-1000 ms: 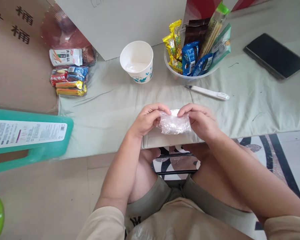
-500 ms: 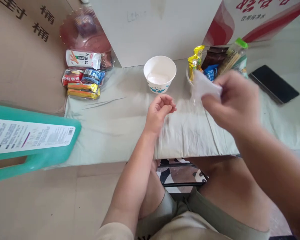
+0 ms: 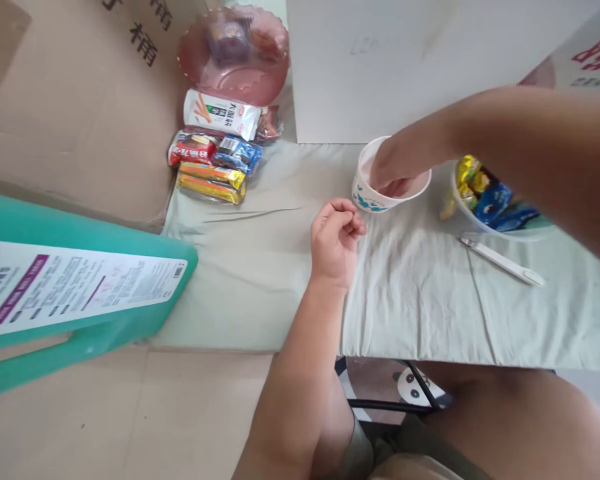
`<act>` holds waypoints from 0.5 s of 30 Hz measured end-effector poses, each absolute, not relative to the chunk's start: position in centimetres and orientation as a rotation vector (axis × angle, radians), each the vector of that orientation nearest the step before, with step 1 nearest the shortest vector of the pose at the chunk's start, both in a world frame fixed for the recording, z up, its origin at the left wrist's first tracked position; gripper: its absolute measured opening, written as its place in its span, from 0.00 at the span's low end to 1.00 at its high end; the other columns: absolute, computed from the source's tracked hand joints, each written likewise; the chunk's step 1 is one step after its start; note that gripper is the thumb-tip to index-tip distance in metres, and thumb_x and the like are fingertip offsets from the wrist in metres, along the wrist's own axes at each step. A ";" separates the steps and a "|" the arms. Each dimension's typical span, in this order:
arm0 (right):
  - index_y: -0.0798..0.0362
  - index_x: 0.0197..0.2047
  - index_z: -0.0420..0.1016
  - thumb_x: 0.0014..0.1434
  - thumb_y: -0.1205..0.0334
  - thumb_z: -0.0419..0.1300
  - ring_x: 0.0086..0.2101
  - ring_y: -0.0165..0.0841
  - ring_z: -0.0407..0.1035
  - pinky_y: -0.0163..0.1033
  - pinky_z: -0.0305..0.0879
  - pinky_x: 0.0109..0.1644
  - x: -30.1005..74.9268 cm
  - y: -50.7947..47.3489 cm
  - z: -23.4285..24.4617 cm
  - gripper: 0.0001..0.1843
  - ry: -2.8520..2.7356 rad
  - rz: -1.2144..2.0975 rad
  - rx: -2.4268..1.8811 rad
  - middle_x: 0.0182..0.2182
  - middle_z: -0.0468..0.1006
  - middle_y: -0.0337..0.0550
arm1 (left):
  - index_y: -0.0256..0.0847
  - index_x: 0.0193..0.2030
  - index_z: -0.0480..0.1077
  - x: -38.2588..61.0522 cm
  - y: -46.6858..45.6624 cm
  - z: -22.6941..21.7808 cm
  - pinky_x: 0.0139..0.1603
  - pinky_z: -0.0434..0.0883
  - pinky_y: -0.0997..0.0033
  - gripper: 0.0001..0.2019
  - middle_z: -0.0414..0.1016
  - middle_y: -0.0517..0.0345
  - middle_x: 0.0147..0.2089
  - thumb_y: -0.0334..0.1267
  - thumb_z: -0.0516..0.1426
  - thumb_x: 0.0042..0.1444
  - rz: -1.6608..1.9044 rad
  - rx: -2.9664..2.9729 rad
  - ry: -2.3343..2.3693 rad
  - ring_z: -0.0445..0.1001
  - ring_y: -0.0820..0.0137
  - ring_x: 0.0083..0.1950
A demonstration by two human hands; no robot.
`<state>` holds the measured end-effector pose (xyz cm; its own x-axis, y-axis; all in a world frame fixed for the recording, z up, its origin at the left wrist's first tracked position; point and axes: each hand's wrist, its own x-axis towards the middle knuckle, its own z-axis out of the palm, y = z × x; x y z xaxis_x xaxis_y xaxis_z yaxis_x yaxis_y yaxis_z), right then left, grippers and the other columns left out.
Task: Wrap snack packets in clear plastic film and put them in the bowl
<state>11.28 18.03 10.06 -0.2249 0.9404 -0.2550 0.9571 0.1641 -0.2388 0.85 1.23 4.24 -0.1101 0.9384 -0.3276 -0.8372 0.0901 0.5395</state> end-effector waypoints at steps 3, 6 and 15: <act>0.57 0.29 0.82 0.58 0.61 0.67 0.44 0.45 0.79 0.53 0.69 0.48 6.9 15.8 13.5 0.09 2.237 -0.147 1.391 0.34 0.84 0.43 | 0.40 0.26 0.63 -0.2 1.3 4.6 0.26 0.59 0.77 0.07 0.55 0.66 0.19 0.27 0.51 0.53 1.535 -0.073 0.660 0.58 0.79 0.21; 0.49 0.59 0.78 0.64 0.63 0.61 0.57 0.51 0.74 0.57 0.70 0.58 1.0 13.7 13.9 0.20 2.707 -0.261 1.253 0.50 0.83 0.46 | 0.40 0.26 0.61 -0.7 1.3 4.6 0.26 0.56 0.76 0.09 0.51 0.67 0.20 0.26 0.49 0.55 1.493 -0.200 0.665 0.53 0.79 0.20; 0.42 0.77 0.53 0.61 0.70 0.61 0.58 0.53 0.69 0.59 0.69 0.58 -5.8 14.8 7.0 0.44 2.726 -0.416 1.114 0.64 0.67 0.59 | 0.40 0.23 0.54 -0.7 1.1 4.3 0.26 0.56 0.74 0.16 0.50 0.65 0.20 0.28 0.51 0.61 1.447 -0.224 0.726 0.53 0.79 0.20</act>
<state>-5.79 14.78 7.04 -0.7072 0.6586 -0.2570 0.7053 0.6823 -0.1923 -0.72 1.15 4.31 -0.0430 0.8190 -0.5722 -0.9483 0.1467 0.2813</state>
